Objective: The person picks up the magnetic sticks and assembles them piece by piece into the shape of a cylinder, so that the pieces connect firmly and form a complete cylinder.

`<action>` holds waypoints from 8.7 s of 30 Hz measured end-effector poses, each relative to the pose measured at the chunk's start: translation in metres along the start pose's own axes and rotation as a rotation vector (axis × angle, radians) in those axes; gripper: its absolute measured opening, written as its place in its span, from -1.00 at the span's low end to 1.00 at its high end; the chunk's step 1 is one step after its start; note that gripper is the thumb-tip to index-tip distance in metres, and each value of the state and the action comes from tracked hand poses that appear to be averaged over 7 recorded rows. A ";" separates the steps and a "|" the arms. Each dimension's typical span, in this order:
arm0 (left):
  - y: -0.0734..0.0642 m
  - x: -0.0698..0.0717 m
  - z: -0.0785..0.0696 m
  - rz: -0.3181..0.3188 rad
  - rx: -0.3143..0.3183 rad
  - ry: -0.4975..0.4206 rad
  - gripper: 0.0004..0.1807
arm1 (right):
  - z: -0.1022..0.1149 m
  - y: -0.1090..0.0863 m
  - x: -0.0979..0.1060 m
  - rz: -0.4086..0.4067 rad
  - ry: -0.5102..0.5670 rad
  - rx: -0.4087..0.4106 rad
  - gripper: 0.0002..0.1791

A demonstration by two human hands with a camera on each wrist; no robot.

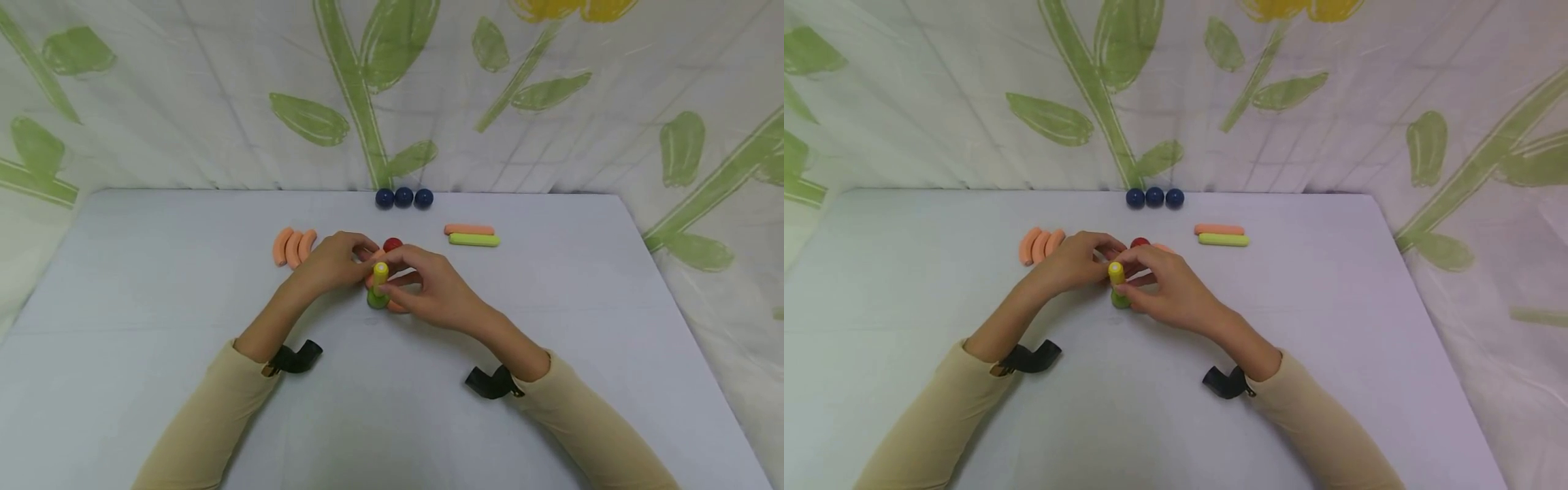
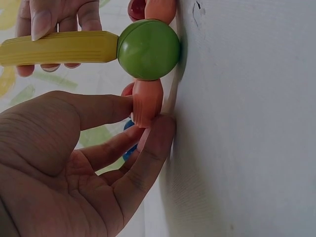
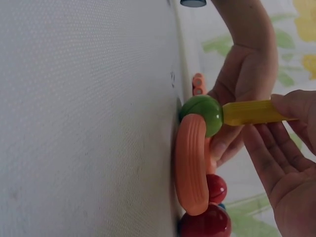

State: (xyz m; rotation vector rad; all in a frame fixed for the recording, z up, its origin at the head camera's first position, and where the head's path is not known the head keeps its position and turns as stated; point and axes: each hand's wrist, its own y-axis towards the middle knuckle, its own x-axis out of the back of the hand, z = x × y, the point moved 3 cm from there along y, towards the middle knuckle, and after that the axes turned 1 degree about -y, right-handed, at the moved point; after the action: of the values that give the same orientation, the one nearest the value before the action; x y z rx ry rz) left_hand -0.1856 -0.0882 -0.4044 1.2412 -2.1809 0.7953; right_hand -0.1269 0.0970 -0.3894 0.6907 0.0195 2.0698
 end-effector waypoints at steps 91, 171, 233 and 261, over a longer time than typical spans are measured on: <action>-0.001 -0.002 0.002 0.049 0.005 -0.063 -0.57 | -0.050 -0.019 0.095 0.108 -0.760 -0.501 -0.75; 0.001 -0.002 0.001 0.023 -0.059 -0.041 -0.58 | -0.029 0.042 0.055 -0.056 -0.165 -0.084 -0.66; -0.002 -0.003 0.002 -0.002 -0.038 0.002 -0.61 | -0.059 0.013 0.124 0.113 -0.610 -0.496 -0.61; -0.003 -0.003 0.004 0.000 -0.027 -0.017 -0.59 | -0.062 0.016 0.117 0.142 -0.714 -0.437 -0.74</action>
State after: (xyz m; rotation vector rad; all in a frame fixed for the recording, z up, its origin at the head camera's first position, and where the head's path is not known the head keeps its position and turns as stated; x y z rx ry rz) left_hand -0.1826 -0.0907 -0.4089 1.2384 -2.1980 0.7553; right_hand -0.2175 0.1949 -0.3829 1.1256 -0.8764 1.7579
